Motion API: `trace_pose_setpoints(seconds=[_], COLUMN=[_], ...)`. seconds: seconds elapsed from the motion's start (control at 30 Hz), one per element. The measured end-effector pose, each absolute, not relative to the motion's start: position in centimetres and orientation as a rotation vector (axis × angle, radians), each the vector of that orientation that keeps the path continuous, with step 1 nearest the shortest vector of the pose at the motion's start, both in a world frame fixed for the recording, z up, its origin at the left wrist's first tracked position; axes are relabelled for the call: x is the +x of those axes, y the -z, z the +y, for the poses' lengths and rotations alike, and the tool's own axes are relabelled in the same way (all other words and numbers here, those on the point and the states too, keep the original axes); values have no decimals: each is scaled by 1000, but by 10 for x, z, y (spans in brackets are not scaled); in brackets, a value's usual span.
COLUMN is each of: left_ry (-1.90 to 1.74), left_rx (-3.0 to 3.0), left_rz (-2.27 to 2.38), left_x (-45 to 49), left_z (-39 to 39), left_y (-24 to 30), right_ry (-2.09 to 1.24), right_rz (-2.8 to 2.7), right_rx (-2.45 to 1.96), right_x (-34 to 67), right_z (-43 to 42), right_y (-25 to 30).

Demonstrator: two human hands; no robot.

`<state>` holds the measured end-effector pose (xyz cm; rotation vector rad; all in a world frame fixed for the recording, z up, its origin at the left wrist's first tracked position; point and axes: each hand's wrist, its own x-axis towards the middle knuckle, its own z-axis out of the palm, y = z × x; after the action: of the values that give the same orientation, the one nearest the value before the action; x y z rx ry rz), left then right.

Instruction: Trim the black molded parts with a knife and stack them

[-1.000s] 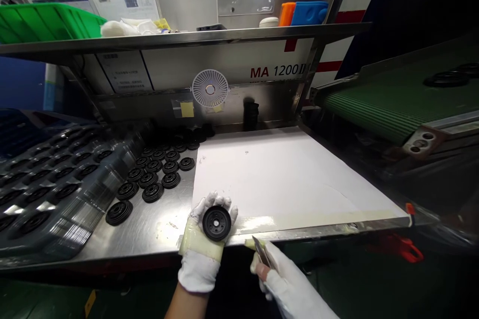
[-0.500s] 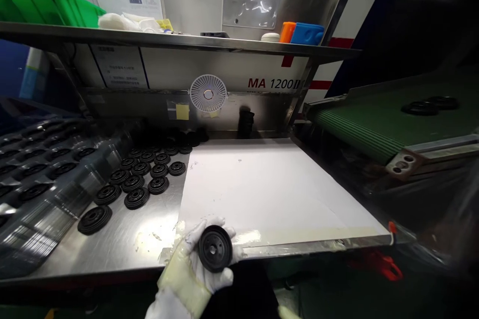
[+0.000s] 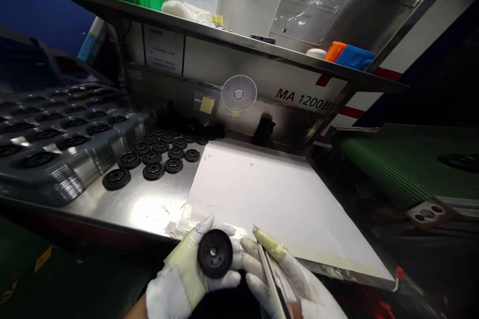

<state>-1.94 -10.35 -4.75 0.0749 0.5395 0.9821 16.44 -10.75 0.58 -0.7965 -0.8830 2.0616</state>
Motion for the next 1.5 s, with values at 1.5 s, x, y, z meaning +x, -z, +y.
trace_pose_setpoints(seconds=[1.5], left_ry=[-903], left_rx=[338], left_rz=[683], left_x=[-5], left_z=[-110], left_y=[41], right_ry=[-1586], right_rz=[-1178], right_rx=[-1343], right_x=[138], right_z=[-97], right_y=[24])
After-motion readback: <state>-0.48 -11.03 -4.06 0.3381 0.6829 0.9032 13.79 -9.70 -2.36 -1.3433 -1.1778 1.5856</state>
